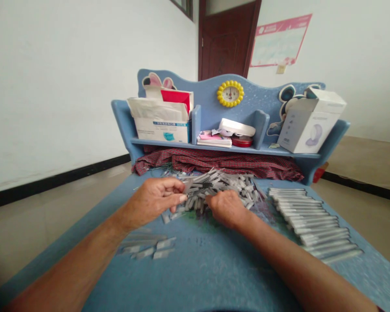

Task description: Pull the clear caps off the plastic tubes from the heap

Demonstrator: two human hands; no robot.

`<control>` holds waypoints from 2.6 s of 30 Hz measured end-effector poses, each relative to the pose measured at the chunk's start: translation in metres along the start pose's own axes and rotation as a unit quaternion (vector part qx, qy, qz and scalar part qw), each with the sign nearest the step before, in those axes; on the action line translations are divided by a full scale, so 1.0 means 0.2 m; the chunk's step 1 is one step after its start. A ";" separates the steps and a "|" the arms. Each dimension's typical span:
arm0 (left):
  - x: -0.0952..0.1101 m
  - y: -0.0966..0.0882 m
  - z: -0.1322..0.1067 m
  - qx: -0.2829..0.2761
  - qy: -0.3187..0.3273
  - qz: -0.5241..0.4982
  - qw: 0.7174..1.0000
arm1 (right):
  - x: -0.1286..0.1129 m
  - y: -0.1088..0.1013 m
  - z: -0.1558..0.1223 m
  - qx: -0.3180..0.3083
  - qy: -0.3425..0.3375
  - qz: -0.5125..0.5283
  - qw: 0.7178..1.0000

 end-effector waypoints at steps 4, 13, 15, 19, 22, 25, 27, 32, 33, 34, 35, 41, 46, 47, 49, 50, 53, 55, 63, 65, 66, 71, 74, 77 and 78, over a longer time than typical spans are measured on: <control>0.01 0.01 -0.01 -0.008 -0.009 0.015 1.000 | 0.00 0.01 -0.01 0.006 0.000 0.013 1.000; 0.00 0.02 -0.01 -0.027 -0.027 0.061 0.997 | 0.08 -0.03 -0.01 0.086 0.026 0.500 0.861; 0.01 0.03 -0.01 -0.039 -0.029 0.076 0.996 | 0.09 -0.06 -0.02 0.089 0.013 0.654 0.751; 0.02 0.03 -0.01 -0.056 -0.030 0.097 0.993 | 0.08 -0.12 -0.04 0.118 -0.025 0.750 0.650; 0.03 0.03 -0.02 -0.064 -0.026 0.100 0.993 | 0.06 -0.13 -0.05 0.124 -0.025 0.761 0.637; 0.03 0.04 -0.02 -0.066 -0.025 0.104 0.992 | 0.05 -0.13 -0.05 0.125 -0.024 0.763 0.633; 0.04 0.04 -0.02 -0.066 -0.026 0.109 0.992 | 0.05 -0.13 -0.05 0.122 -0.024 0.763 0.634; 0.04 0.04 -0.02 -0.070 -0.026 0.112 0.991 | 0.05 -0.14 -0.06 0.120 -0.025 0.762 0.636; 0.04 0.04 -0.02 -0.071 -0.025 0.112 0.991 | 0.04 -0.14 -0.06 0.121 -0.026 0.761 0.637; 0.04 0.04 -0.02 -0.072 -0.024 0.112 0.991 | 0.04 -0.14 -0.06 0.121 -0.027 0.760 0.638; 0.03 0.04 -0.02 -0.073 -0.022 0.113 0.991 | 0.04 -0.14 -0.06 0.121 -0.027 0.760 0.638; 0.03 0.04 -0.02 -0.074 -0.014 0.122 0.990 | 0.04 -0.13 -0.06 0.117 -0.022 0.757 0.642; 0.03 0.03 -0.02 -0.083 -0.011 0.130 0.988 | 0.04 -0.14 -0.06 0.107 -0.021 0.755 0.647; 0.03 0.03 -0.02 -0.085 -0.011 0.131 0.988 | 0.04 -0.14 -0.06 0.106 -0.019 0.753 0.649; 0.03 0.04 -0.02 -0.087 -0.015 0.132 0.987 | 0.03 -0.14 -0.06 0.106 -0.016 0.749 0.654; 0.03 0.04 -0.02 -0.087 -0.017 0.133 0.987 | 0.03 -0.15 -0.07 0.106 -0.014 0.746 0.657; 0.03 0.04 -0.03 -0.086 -0.017 0.136 0.987 | 0.03 -0.15 -0.07 0.101 -0.009 0.741 0.664; 0.04 0.04 -0.03 -0.083 -0.012 0.137 0.987 | 0.03 -0.16 -0.07 0.096 -0.008 0.738 0.668; 0.04 0.03 -0.03 -0.098 0.002 0.148 0.984 | 0.04 -0.13 -0.07 0.074 -0.026 0.699 0.711; 0.03 0.03 -0.03 -0.104 0.000 0.145 0.984 | 0.04 -0.13 -0.07 0.073 -0.031 0.677 0.731; 0.03 0.03 -0.03 -0.108 -0.002 0.144 0.984 | 0.05 -0.12 -0.08 0.072 -0.033 0.667 0.741; 0.03 0.03 -0.03 -0.121 0.000 0.147 0.982 | 0.07 -0.13 -0.08 0.059 -0.057 0.628 0.774; 0.03 0.03 -0.03 -0.126 0.012 0.151 0.980 | 0.07 -0.14 -0.09 0.044 -0.069 0.622 0.779; 0.03 0.04 -0.03 -0.132 0.016 0.155 0.979 | 0.07 -0.14 -0.09 0.039 -0.079 0.609 0.789; 0.02 0.04 -0.03 -0.133 0.016 0.156 0.979 | 0.07 -0.14 -0.09 0.038 -0.083 0.598 0.796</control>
Point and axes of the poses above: each hand's wrist, its own z-axis towards the middle knuckle, its own y-axis out of the palm, x = y × z, the point moved 1 cm from there along z, towards the middle knuckle, and after that the axes turned 2 degrees about -x, right-handed, at the moved point
